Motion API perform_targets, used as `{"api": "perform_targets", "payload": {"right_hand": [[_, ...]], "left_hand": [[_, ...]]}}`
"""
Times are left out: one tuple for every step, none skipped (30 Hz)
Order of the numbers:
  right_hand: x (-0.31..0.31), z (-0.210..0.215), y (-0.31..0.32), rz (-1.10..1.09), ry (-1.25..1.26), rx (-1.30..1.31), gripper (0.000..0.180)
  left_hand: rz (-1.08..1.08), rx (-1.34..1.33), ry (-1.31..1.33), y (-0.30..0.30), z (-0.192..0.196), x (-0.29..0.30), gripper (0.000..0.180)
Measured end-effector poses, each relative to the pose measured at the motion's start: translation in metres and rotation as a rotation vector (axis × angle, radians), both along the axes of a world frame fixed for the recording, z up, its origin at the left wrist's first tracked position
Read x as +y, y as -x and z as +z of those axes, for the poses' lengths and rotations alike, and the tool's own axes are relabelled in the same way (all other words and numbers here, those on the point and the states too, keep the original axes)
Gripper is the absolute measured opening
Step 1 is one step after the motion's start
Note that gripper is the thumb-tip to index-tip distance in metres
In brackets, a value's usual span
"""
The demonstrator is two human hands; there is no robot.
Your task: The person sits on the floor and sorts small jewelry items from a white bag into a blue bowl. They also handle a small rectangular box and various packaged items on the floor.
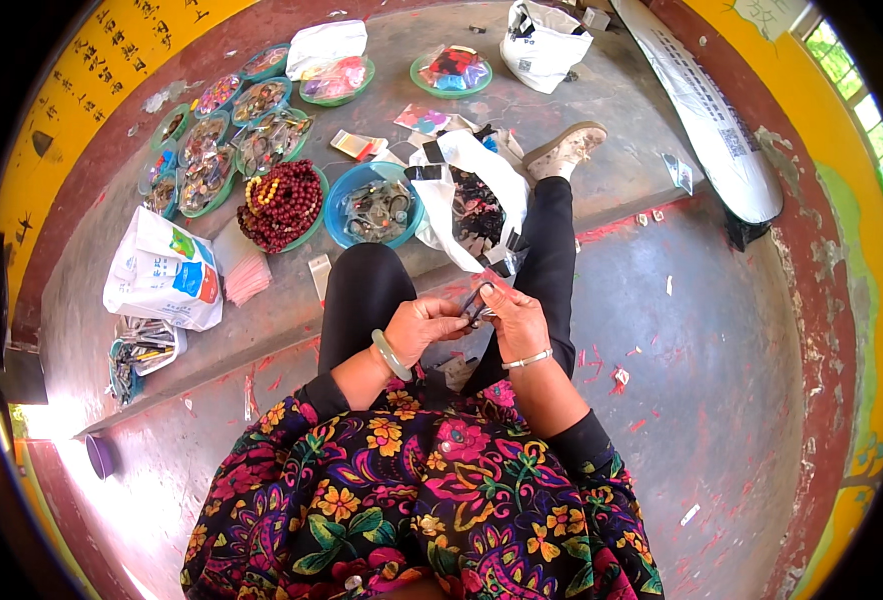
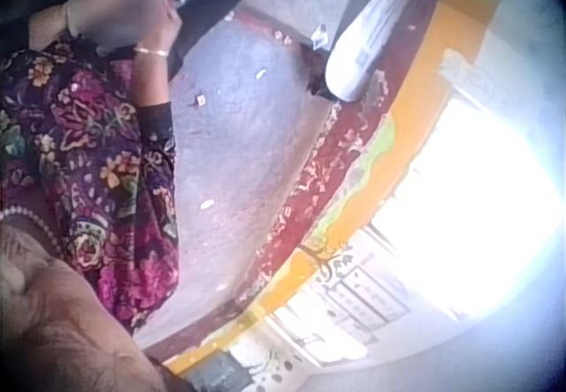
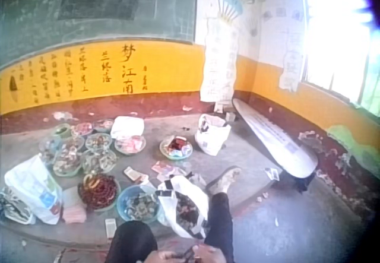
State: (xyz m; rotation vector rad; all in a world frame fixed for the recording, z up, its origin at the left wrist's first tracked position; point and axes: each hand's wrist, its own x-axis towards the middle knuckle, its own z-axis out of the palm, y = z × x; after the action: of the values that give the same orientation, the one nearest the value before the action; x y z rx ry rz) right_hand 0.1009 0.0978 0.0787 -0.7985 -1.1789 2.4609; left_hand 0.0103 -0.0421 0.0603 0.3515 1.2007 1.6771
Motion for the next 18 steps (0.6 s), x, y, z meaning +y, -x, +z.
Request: {"api": "perform_targets", "payload": {"right_hand": [[0.0, 0.001, 0.0, 0.003, -0.002, 0.0, 0.019], [-0.001, 0.003, 0.0, 0.006, -0.005, -0.001, 0.019], [-0.001, 0.004, 0.0, 0.009, -0.007, -0.002, 0.019], [-0.001, 0.004, 0.0, 0.015, -0.007, 0.001, 0.018], [-0.001, 0.004, 0.0, 0.021, -0.006, 0.004, 0.018], [-0.002, 0.004, -0.001, 0.027, -0.006, 0.007, 0.018], [-0.002, 0.004, 0.0, 0.032, -0.003, 0.014, 0.018], [-0.003, 0.005, 0.0, 0.038, 0.0, 0.022, 0.018], [-0.003, 0.005, 0.0, 0.044, 0.003, 0.029, 0.018], [-0.004, 0.005, 0.0, 0.042, 0.002, 0.029, 0.018], [-0.004, 0.006, 0.0, 0.04, 0.002, 0.028, 0.018], [-0.004, 0.007, 0.0, 0.039, 0.001, 0.027, 0.018], [-0.004, 0.006, -0.001, 0.042, 0.002, 0.031, 0.019], [-0.003, 0.003, -0.001, 0.045, 0.002, 0.036, 0.019], [-0.002, 0.002, -0.001, 0.049, 0.003, 0.04, 0.019], [-0.002, 0.003, -0.001, 0.046, 0.003, 0.042, 0.02], [-0.001, 0.005, -0.001, 0.044, 0.003, 0.043, 0.02], [-0.001, 0.006, -0.001, 0.041, 0.004, 0.044, 0.02]], "left_hand": [[-0.013, 0.004, -0.001, 0.001, -0.003, 0.0, 0.017], [-0.026, 0.007, -0.003, 0.001, -0.003, -0.001, 0.017], [-0.029, -0.003, 0.014, 0.001, -0.002, -0.001, 0.017], [-0.031, -0.014, 0.031, 0.002, 0.0, -0.002, 0.017], [-0.032, -0.024, 0.048, 0.002, 0.003, -0.002, 0.017], [-0.026, -0.031, 0.062, 0.003, 0.004, -0.002, 0.017], [-0.02, -0.038, 0.076, 0.003, 0.005, -0.002, 0.017], [-0.014, -0.044, 0.09, 0.003, 0.005, -0.003, 0.017], [-0.014, -0.046, 0.096, 0.002, 0.007, -0.003, 0.017], [-0.013, -0.048, 0.102, 0.002, 0.008, -0.004, 0.017], [-0.013, -0.051, 0.108, 0.002, 0.009, -0.004, 0.018], [-0.018, -0.049, 0.108, 0.002, 0.008, -0.004, 0.018], [-0.022, -0.047, 0.108, 0.001, 0.007, -0.004, 0.018], [-0.026, -0.044, 0.108, 0.001, 0.006, -0.004, 0.019], [-0.028, -0.043, 0.106, 0.001, 0.005, -0.004, 0.019], [-0.03, -0.041, 0.105, 0.001, 0.005, -0.004, 0.019], [-0.032, -0.04, 0.104, 0.0, 0.005, -0.005, 0.019], [-0.027, -0.046, 0.106, -0.001, 0.004, -0.005, 0.019]]}}
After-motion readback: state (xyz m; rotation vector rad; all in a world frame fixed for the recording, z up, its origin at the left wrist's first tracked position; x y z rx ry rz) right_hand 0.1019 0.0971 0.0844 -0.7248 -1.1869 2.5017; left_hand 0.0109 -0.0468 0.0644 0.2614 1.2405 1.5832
